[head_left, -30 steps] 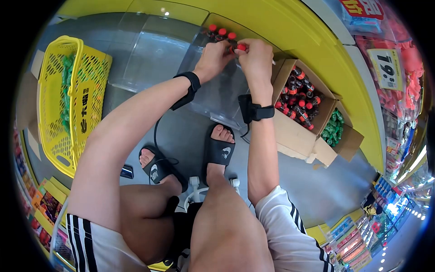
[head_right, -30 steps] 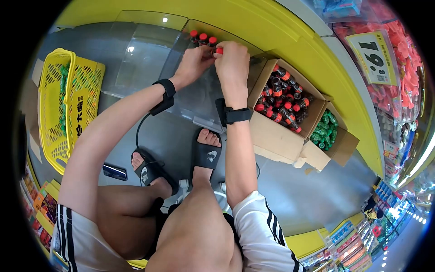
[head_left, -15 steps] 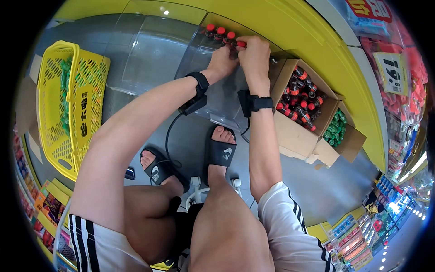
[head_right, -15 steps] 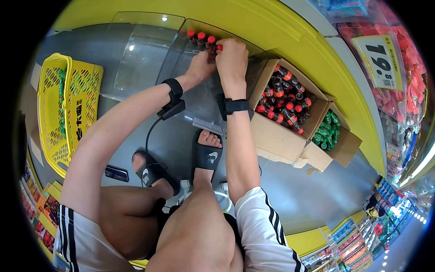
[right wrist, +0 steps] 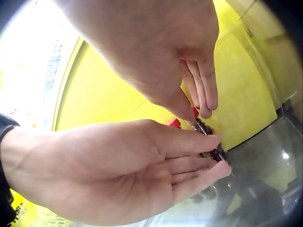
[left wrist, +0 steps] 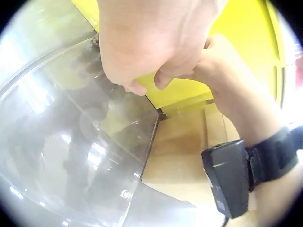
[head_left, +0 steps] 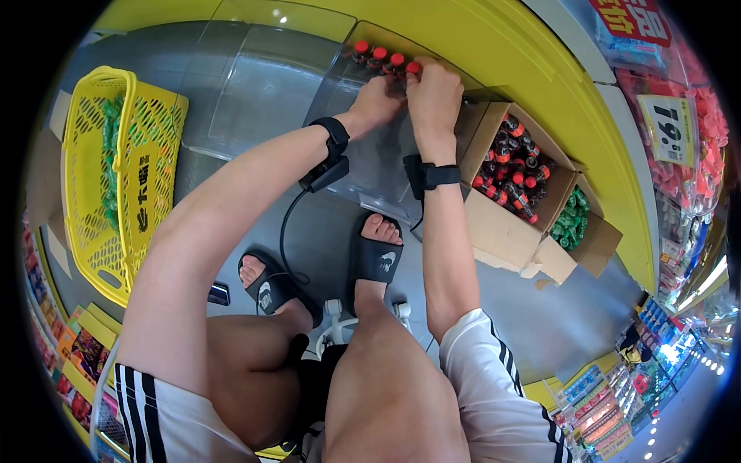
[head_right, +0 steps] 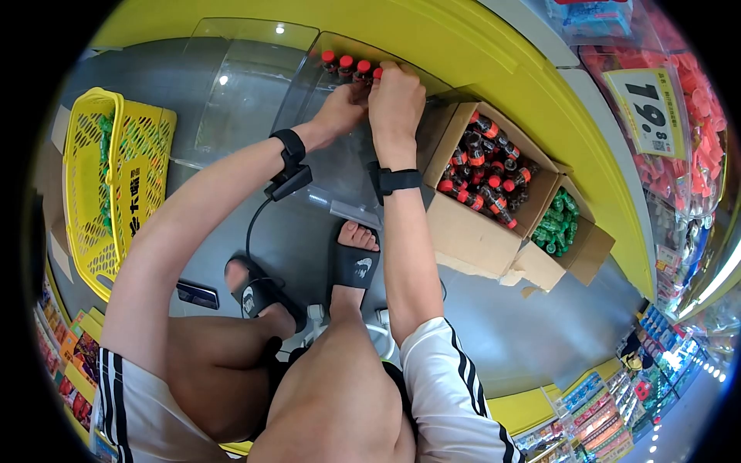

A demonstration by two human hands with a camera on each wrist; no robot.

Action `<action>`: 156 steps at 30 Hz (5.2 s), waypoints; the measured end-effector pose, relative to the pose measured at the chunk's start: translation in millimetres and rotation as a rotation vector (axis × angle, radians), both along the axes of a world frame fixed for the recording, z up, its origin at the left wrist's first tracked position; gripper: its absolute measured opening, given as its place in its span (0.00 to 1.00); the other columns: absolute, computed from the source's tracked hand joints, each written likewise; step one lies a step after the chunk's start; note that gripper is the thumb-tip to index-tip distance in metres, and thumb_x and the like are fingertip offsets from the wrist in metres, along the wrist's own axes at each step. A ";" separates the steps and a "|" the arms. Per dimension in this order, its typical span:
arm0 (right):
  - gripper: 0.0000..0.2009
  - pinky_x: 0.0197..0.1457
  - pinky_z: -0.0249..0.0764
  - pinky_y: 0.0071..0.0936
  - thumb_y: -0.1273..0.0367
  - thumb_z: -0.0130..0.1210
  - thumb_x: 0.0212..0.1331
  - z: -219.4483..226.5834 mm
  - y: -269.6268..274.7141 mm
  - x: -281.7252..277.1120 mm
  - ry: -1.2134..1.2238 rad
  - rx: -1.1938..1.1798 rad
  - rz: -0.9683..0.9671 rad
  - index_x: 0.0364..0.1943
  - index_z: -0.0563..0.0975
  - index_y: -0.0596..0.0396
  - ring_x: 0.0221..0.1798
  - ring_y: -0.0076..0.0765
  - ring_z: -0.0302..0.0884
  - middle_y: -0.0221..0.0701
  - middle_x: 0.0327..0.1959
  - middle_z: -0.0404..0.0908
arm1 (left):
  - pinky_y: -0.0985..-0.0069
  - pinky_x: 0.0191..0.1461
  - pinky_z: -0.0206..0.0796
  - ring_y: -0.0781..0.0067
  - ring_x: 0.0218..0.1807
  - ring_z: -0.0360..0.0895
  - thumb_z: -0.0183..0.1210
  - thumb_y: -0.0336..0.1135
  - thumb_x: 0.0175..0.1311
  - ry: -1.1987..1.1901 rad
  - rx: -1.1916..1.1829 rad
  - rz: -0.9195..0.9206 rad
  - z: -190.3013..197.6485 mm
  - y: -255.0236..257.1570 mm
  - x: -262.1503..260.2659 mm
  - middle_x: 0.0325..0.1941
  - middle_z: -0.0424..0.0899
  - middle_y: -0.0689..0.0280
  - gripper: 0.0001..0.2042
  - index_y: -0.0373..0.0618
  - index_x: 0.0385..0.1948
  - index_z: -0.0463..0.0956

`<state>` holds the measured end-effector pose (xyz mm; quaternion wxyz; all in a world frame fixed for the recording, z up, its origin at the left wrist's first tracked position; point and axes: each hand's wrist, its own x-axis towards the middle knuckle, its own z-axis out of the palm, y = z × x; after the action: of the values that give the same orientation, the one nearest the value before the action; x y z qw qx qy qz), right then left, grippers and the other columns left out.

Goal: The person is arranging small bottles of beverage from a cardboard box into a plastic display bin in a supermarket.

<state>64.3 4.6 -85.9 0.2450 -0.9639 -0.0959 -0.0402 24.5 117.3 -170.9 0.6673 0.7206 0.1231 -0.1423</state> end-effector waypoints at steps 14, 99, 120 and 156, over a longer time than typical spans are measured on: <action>0.10 0.51 0.85 0.52 0.73 0.67 0.60 1.0 1.1 0.3 -0.031 -0.014 0.027 0.46 0.87 0.57 0.47 0.64 0.88 0.48 0.43 0.87 | 0.64 0.75 0.69 0.57 0.74 0.77 0.67 0.27 0.66 0.019 -0.100 0.033 -4.0 5.5 3.3 0.74 0.80 0.53 0.30 0.38 0.72 0.72; 0.16 0.70 0.67 0.46 0.69 0.76 0.52 136.0 -264.6 -87.8 0.284 -0.509 0.084 0.46 0.89 0.52 0.50 0.44 0.86 0.34 0.38 0.91 | 0.50 0.51 0.80 0.41 0.48 0.86 0.62 0.22 0.53 -0.746 0.461 -0.624 147.0 -157.0 -9.0 0.39 0.87 0.45 0.07 0.35 0.33 0.84; 0.10 0.65 0.68 0.45 0.70 0.76 0.51 106.0 -284.5 -95.4 0.296 -0.639 0.074 0.39 0.92 0.51 0.51 0.43 0.86 0.36 0.39 0.91 | 0.50 0.54 0.81 0.38 0.50 0.87 0.55 0.20 0.68 -0.531 0.473 -0.935 125.7 -199.1 -14.6 0.46 0.88 0.45 0.17 0.34 0.58 0.77; 0.10 0.61 0.59 0.42 0.65 0.70 0.62 142.6 -170.7 -79.8 0.011 -0.143 0.150 0.43 0.88 0.53 0.45 0.45 0.82 0.35 0.39 0.88 | 0.58 0.60 0.75 0.49 0.57 0.79 0.67 0.29 0.67 -0.870 0.572 -0.576 151.6 -40.9 -13.1 0.50 0.80 0.57 0.13 0.40 0.51 0.79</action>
<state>-15.4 -166.1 56.7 0.1783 -0.9693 -0.1690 -0.0094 11.4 76.3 -19.2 0.3704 0.8682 -0.3288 0.0295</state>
